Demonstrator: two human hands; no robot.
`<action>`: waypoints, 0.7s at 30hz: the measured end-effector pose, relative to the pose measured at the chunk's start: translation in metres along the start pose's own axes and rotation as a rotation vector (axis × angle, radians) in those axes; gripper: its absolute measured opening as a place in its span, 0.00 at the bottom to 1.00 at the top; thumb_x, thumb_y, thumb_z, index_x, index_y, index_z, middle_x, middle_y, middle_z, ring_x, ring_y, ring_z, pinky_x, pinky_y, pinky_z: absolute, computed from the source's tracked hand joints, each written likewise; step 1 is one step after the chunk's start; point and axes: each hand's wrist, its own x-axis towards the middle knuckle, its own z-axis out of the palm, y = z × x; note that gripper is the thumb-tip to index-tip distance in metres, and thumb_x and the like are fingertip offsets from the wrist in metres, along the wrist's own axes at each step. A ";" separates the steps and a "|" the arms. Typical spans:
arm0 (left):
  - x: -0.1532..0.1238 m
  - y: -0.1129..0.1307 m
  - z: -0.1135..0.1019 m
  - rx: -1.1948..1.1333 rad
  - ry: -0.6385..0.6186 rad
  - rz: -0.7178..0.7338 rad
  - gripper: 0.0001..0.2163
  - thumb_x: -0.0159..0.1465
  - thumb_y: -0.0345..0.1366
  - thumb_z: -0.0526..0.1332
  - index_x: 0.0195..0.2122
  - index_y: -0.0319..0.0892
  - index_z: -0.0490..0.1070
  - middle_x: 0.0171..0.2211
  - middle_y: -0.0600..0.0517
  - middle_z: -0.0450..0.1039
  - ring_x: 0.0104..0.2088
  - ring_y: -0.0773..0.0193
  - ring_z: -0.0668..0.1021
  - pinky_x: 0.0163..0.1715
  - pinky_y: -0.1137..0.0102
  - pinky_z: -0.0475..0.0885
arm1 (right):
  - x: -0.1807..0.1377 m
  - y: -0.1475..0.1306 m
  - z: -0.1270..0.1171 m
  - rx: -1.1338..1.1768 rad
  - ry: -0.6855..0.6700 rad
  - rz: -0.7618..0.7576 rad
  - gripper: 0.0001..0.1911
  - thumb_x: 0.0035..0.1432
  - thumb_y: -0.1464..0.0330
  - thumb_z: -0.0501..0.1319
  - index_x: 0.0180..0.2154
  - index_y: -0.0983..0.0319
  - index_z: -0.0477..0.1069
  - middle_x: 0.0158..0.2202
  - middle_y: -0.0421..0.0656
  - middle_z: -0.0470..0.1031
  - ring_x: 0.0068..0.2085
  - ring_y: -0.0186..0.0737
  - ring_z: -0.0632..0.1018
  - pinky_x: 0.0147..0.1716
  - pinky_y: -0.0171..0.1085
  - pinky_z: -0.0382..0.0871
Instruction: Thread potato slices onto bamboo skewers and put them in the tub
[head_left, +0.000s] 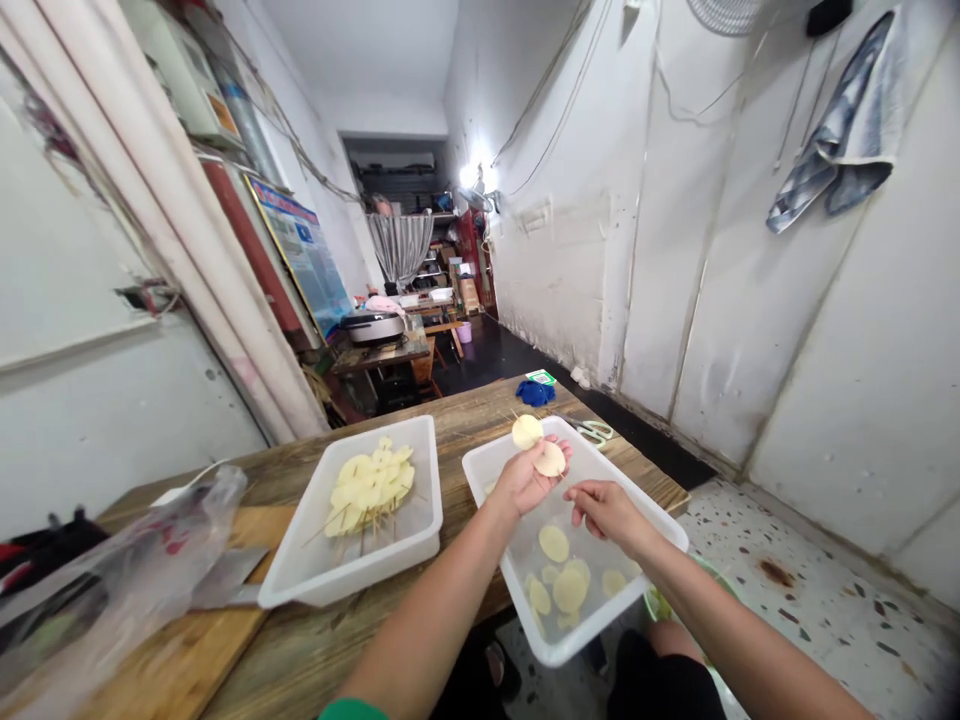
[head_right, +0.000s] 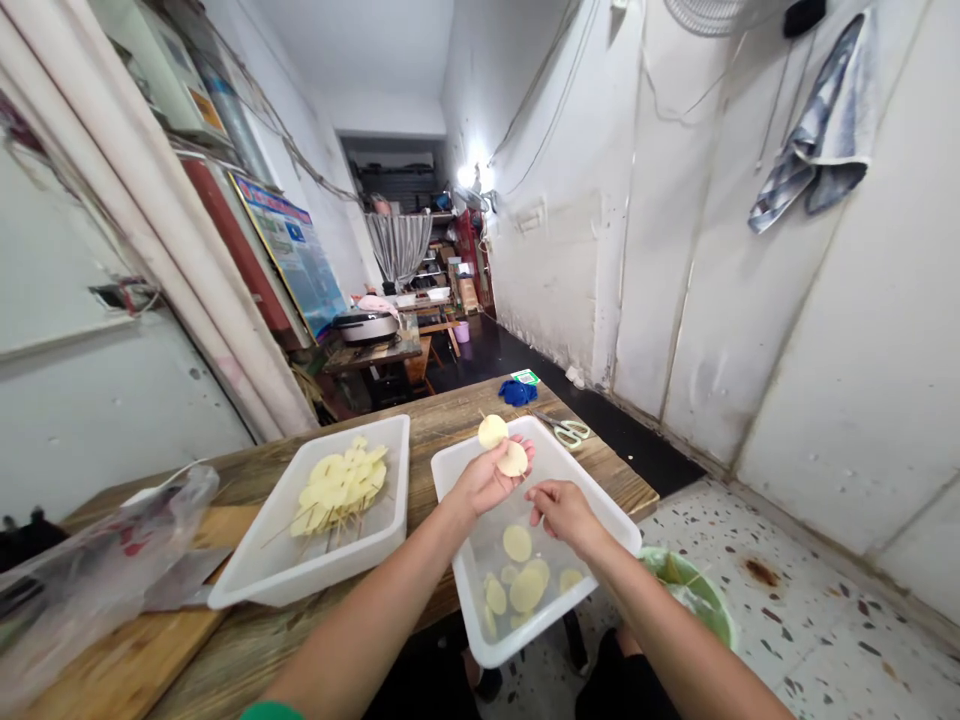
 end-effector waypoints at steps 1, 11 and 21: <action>0.000 0.000 -0.002 -0.019 -0.002 0.017 0.06 0.65 0.32 0.54 0.39 0.37 0.68 0.37 0.45 0.74 0.36 0.62 0.78 0.36 0.68 0.71 | 0.000 0.001 0.001 -0.022 0.002 -0.017 0.11 0.52 0.66 0.53 0.29 0.64 0.71 0.16 0.36 0.67 0.14 0.27 0.59 0.14 0.30 0.50; -0.009 -0.002 0.012 0.196 -0.095 0.037 0.15 0.61 0.46 0.58 0.40 0.38 0.68 0.42 0.41 0.73 0.45 0.55 0.75 0.37 0.64 0.72 | 0.005 0.002 0.006 0.043 0.171 -0.185 0.12 0.54 0.64 0.54 0.24 0.62 0.69 0.13 0.34 0.61 0.16 0.28 0.59 0.17 0.29 0.50; 0.001 0.024 -0.004 -0.071 0.070 0.353 0.10 0.67 0.33 0.50 0.39 0.39 0.69 0.47 0.44 0.73 0.50 0.61 0.74 0.48 0.64 0.69 | -0.004 0.002 0.001 0.031 0.038 -0.071 0.11 0.52 0.65 0.55 0.24 0.64 0.70 0.12 0.33 0.59 0.14 0.26 0.55 0.15 0.28 0.46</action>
